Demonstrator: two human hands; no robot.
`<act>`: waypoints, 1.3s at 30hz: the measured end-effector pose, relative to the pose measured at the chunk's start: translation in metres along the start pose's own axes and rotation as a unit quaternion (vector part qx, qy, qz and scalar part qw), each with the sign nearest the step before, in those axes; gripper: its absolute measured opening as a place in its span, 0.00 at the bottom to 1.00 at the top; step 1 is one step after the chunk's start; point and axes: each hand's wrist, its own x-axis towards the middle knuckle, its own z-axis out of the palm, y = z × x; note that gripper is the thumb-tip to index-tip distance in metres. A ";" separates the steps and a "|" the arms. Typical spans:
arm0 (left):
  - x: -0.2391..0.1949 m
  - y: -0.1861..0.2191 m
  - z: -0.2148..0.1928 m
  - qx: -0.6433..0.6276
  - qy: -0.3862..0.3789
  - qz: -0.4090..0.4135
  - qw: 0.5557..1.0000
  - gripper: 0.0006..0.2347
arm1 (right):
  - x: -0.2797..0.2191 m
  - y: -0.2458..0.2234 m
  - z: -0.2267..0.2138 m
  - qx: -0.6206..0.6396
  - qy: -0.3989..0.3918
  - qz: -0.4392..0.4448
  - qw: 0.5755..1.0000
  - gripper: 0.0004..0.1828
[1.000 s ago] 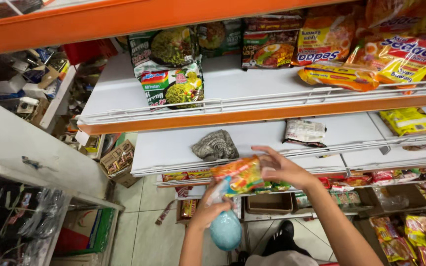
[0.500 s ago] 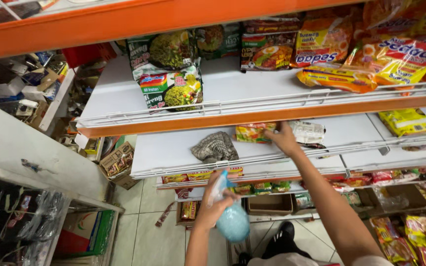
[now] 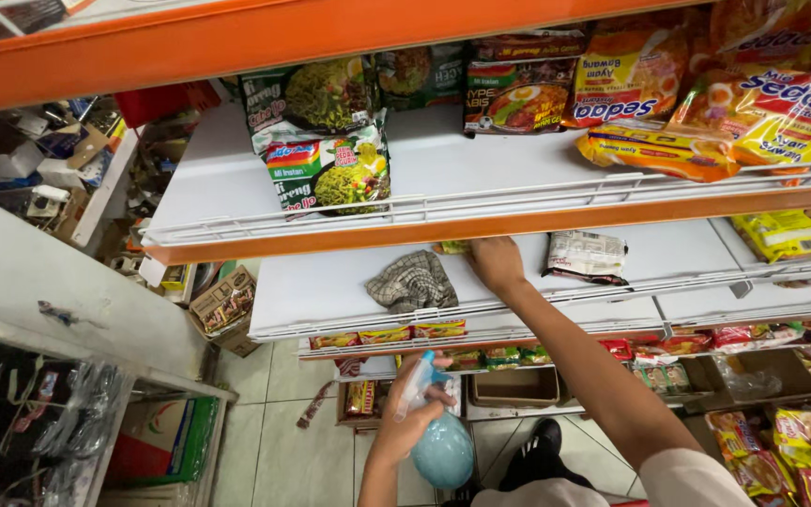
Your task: The person sprays a liquid from a blue bottle onto a white shelf and wipes it with a grey cloth and then a red cloth in a convenience store.
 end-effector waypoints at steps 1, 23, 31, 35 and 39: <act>0.001 -0.001 0.000 -0.001 0.000 0.001 1.000 0.31 | 0.007 0.009 0.012 0.013 -0.080 0.043 0.996 0.18; 0.056 0.004 0.055 0.017 -0.147 0.007 0.989 0.29 | -0.082 0.177 -0.120 0.084 -0.096 0.103 0.986 0.43; 0.054 0.013 0.080 0.021 -0.159 0.002 0.987 0.28 | -0.089 0.265 -0.106 0.210 -0.122 0.249 0.938 0.32; 0.047 0.008 0.066 0.018 -0.124 -0.031 0.992 0.31 | -0.103 0.335 -0.102 0.416 -0.020 0.320 0.851 0.26; 0.049 0.004 0.061 0.072 -0.112 -0.028 0.991 0.25 | -0.090 0.372 -0.096 0.259 0.126 0.373 0.882 0.27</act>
